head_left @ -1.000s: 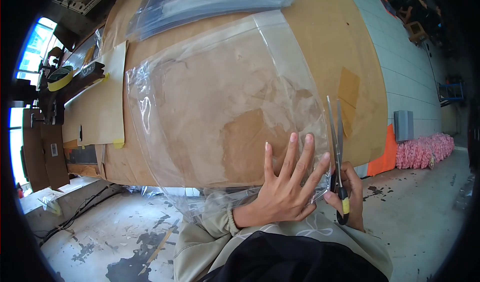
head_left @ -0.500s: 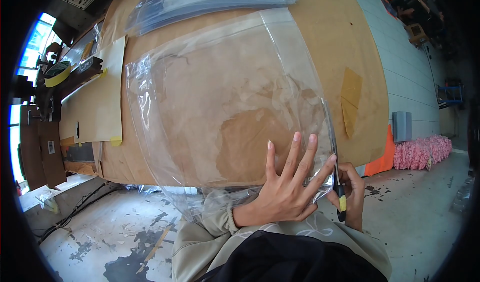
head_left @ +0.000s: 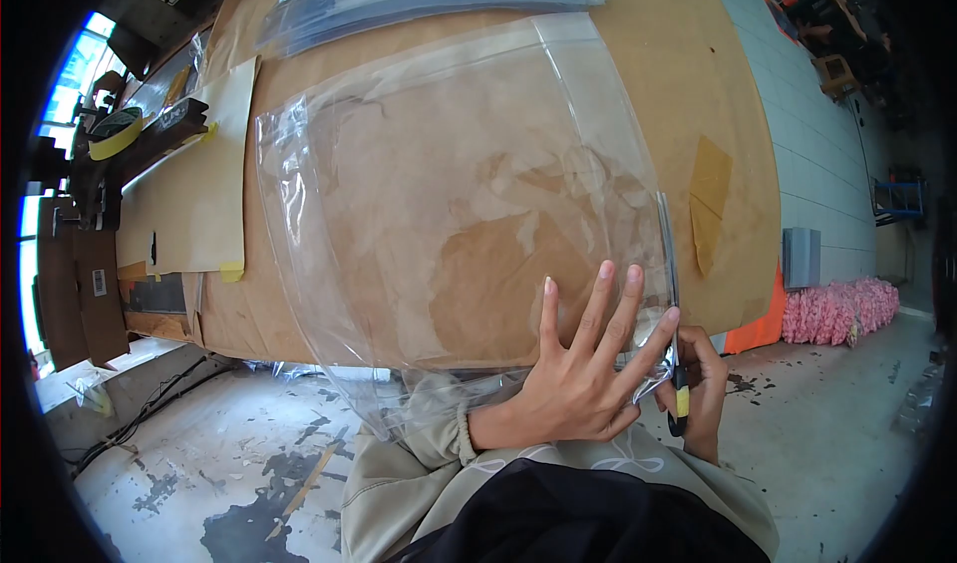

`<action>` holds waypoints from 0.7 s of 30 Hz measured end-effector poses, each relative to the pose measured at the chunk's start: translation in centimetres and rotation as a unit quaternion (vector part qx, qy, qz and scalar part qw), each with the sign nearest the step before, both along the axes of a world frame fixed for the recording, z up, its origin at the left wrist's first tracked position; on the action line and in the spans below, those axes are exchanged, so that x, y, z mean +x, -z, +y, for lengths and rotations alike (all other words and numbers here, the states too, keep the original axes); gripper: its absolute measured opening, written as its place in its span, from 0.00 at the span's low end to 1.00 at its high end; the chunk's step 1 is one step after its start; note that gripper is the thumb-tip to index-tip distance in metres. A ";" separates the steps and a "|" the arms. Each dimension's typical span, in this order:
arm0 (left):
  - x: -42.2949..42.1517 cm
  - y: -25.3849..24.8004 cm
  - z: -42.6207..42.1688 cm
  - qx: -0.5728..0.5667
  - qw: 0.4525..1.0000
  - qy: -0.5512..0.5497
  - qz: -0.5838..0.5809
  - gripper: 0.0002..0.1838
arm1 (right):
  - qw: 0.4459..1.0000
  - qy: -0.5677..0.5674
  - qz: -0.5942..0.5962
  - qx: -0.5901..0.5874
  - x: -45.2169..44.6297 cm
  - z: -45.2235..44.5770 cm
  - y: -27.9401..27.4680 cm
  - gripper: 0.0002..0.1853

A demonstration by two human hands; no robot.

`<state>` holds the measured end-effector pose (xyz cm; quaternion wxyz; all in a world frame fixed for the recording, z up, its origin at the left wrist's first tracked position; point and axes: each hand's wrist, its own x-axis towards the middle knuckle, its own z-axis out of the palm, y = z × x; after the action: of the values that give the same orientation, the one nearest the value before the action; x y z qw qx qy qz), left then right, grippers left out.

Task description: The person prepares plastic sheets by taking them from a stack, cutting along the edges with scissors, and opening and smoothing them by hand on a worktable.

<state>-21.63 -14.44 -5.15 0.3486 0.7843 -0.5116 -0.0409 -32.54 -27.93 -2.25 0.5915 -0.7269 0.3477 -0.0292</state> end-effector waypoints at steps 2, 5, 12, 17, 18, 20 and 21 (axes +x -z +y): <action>0.0 0.0 0.0 0.002 1.000 0.001 -0.001 0.48 | 1.000 0.003 0.009 -0.007 -0.1 0.0 0.0 0.20; 0.0 0.0 0.0 0.001 1.000 0.002 0.000 0.48 | 1.000 0.012 0.004 0.000 -0.2 -0.1 0.2 0.20; 0.1 -0.1 0.0 -0.002 1.000 -0.001 0.000 0.48 | 1.000 0.020 0.007 -0.001 -0.1 0.0 0.3 0.20; 0.1 -0.1 0.1 -0.001 1.000 0.001 0.006 0.47 | 1.000 0.012 0.010 -0.011 -0.5 -0.3 0.5 0.19; 0.1 -0.1 0.1 -0.002 1.000 0.001 0.008 0.47 | 1.000 0.013 0.015 -0.011 -0.5 -0.2 0.5 0.19; 0.1 -0.2 0.1 0.001 1.000 0.002 0.009 0.47 | 1.000 0.016 0.023 -0.012 -0.4 -0.2 0.4 0.19; 0.1 -0.2 0.1 0.002 1.000 0.002 0.011 0.47 | 0.999 0.010 0.030 -0.019 -0.6 -0.3 0.4 0.19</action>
<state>-21.53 -14.32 -4.94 0.3524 0.7836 -0.5091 -0.0512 -33.10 -28.20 -2.69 0.5664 -0.7352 0.3718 -0.0197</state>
